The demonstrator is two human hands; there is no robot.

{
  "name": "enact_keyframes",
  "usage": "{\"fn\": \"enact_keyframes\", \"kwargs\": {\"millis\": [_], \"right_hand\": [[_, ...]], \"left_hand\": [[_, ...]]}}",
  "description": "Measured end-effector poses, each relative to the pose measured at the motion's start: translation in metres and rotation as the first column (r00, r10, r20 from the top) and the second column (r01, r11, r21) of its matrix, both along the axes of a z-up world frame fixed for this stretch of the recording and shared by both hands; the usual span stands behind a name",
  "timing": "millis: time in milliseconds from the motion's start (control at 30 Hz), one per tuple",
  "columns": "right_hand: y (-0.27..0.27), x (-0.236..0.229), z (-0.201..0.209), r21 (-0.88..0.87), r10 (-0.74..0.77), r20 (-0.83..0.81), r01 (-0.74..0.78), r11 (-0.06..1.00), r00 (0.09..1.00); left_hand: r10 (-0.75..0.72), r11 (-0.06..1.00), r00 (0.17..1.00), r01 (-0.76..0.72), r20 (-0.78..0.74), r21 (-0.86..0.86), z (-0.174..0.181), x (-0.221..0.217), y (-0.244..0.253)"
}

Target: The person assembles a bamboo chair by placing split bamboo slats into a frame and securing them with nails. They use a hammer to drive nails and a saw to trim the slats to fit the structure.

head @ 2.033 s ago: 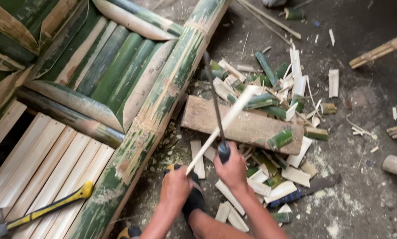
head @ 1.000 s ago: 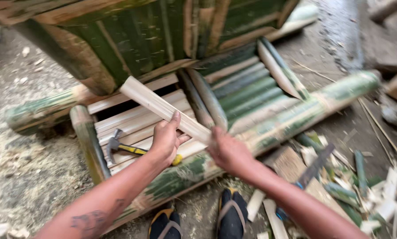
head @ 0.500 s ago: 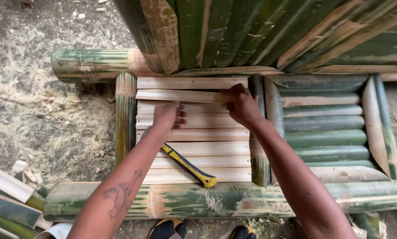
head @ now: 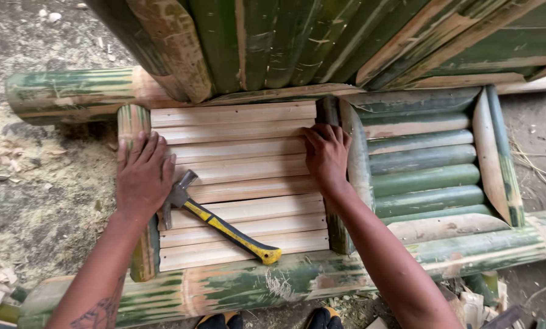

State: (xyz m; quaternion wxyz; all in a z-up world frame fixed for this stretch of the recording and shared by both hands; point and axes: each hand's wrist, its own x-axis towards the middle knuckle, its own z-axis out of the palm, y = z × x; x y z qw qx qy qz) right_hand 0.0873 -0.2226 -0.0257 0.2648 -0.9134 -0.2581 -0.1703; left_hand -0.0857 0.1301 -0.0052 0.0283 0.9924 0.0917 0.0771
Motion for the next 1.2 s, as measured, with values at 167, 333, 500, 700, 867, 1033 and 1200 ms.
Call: {"fn": "enact_keyframes", "kwargs": {"millis": [167, 333, 500, 700, 867, 1033, 1200], "right_hand": [[0.002, 0.017, -0.008, 0.087, -0.048, -0.132, 0.060, 0.994, 0.990], [0.001, 0.021, -0.007, 0.088, -0.031, -0.103, 0.040, 0.995, 0.994], [-0.004, 0.000, 0.008, -0.038, 0.052, -0.061, -0.054, 0.998, 0.997], [-0.005, -0.023, 0.001, -0.333, 0.070, -0.090, -0.096, 0.938, 0.994], [-0.001, -0.026, -0.006, -0.401, 0.041, -0.159, -0.103, 0.910, 0.986], [0.003, -0.042, 0.007, -0.340, 0.028, -0.098, -0.059, 0.938, 0.995], [0.028, -0.151, 0.024, -0.120, 0.284, -0.497, -0.389, 0.913, 0.820]], "left_hand": [[-0.085, 0.996, 0.995, 0.087, -0.041, 0.029, 0.004, -0.009, 0.011], [-0.078, 0.995, 0.995, 0.081, -0.069, 0.049, 0.001, -0.012, 0.012], [-0.093, 0.990, 0.995, 0.094, -0.018, 0.101, -0.001, -0.011, 0.006], [-0.043, 0.993, 0.992, 0.056, -0.121, 0.100, 0.003, -0.015, 0.010], [-0.016, 0.994, 0.991, 0.031, -0.133, 0.109, 0.001, -0.018, 0.008], [-0.036, 0.996, 0.994, 0.028, -0.101, -0.080, 0.010, -0.010, 0.007], [0.169, 0.919, 0.952, -0.058, 0.255, -0.390, 0.015, -0.027, -0.020]]}}
